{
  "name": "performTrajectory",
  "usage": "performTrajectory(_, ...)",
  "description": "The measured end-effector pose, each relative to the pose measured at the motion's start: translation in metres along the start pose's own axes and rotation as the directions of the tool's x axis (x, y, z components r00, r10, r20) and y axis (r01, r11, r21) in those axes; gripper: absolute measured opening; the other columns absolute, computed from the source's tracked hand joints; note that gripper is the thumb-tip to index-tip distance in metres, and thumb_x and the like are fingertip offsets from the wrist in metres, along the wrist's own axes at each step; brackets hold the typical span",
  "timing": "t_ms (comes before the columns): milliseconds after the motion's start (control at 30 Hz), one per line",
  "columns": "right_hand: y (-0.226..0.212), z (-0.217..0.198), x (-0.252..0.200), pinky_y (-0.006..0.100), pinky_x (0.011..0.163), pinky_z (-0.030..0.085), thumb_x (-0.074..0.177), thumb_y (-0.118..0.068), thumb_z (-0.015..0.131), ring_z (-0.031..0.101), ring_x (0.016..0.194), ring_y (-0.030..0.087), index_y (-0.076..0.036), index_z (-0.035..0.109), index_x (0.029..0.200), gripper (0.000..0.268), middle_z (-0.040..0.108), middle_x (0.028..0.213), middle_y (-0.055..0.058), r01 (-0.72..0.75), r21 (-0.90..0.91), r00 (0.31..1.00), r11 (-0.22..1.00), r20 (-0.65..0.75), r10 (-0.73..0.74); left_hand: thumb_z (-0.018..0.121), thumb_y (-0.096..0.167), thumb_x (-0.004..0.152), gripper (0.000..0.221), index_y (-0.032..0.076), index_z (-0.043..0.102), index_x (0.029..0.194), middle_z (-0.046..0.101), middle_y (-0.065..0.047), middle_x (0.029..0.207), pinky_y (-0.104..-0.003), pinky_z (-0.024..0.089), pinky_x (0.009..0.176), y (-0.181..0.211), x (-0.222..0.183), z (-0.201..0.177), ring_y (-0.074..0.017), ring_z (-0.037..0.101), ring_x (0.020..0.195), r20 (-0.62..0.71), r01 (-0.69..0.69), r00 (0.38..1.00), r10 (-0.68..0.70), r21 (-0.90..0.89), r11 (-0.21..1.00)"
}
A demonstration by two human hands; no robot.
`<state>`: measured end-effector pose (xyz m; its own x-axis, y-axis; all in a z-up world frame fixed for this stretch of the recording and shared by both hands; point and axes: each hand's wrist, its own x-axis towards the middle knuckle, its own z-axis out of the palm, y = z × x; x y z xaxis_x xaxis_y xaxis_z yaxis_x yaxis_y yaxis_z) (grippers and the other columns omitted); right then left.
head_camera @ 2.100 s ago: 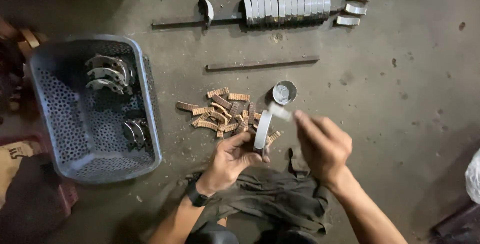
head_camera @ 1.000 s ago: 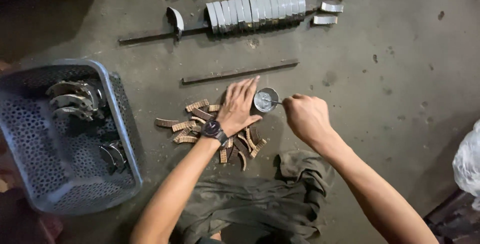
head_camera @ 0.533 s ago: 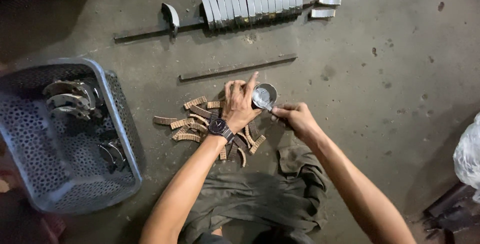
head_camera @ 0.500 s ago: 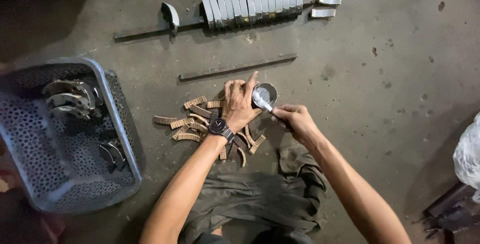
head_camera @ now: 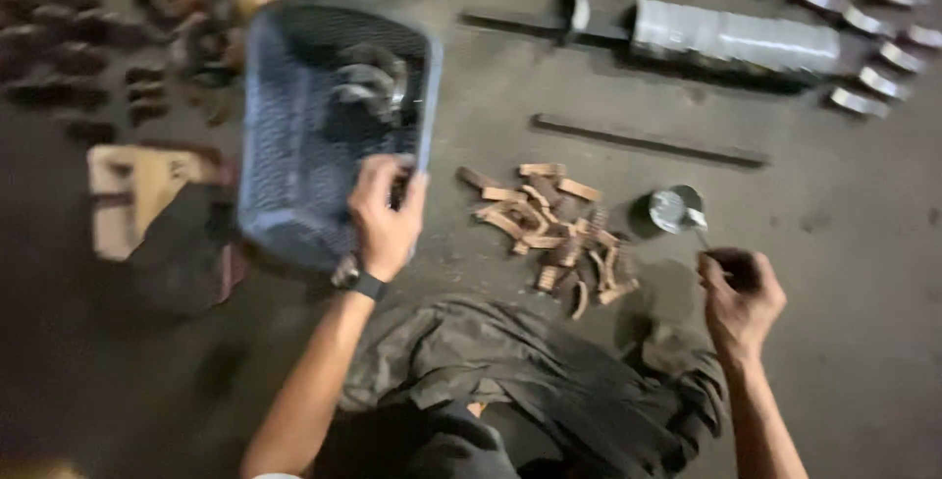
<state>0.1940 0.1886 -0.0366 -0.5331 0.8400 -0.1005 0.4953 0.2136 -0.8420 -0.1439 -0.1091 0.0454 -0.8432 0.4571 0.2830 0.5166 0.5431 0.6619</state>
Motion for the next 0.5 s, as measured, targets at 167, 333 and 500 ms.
performTrajectory(167,-0.004,-0.007,0.000,0.026,0.077,0.055,0.106,-0.009,0.080,0.067,0.081,0.012,0.001,0.067,0.103,0.016,0.072,0.092,0.008,0.232,-0.198,0.970,0.952,-0.031,-0.243,0.078,0.009,0.085,0.021,0.003,0.071,0.104,0.069,-0.016,0.100,-0.044,0.054,0.082,-0.087,-0.008,-0.045,-0.0347,0.068,0.092,0.153,0.137,0.972,-0.176,0.238,0.962)
performTrajectory(333,-0.014,-0.018,-0.005,0.025,0.083,0.056,0.105,-0.005,0.080,0.069,0.090,0.013,0.001,0.064,0.111,0.018,0.072,0.102,0.009,0.334,-0.192,0.930,0.923,-0.089,-0.355,0.074,0.007,0.079,0.017,0.002,0.073,0.096,0.071,-0.023,0.096,-0.052,0.055,0.078,-0.154,-0.039,-0.025,-0.0429,0.069,0.090,0.389,0.021,0.861,-0.327,0.616,0.787)
performTrajectory(500,-0.032,-0.028,-0.008,0.025,0.085,0.056,0.107,-0.003,0.081,0.069,0.093,0.014,0.002,0.066,0.115,0.018,0.071,0.105,0.010,0.343,-0.241,0.925,0.908,-0.081,-0.371,0.068,0.004,0.084,0.013,0.003,0.076,0.095,0.074,-0.023,0.096,-0.052,0.057,0.080,-0.176,-0.044,-0.016,-0.0414,0.072,0.088,0.414,0.036,0.840,-0.350,0.600,0.799)
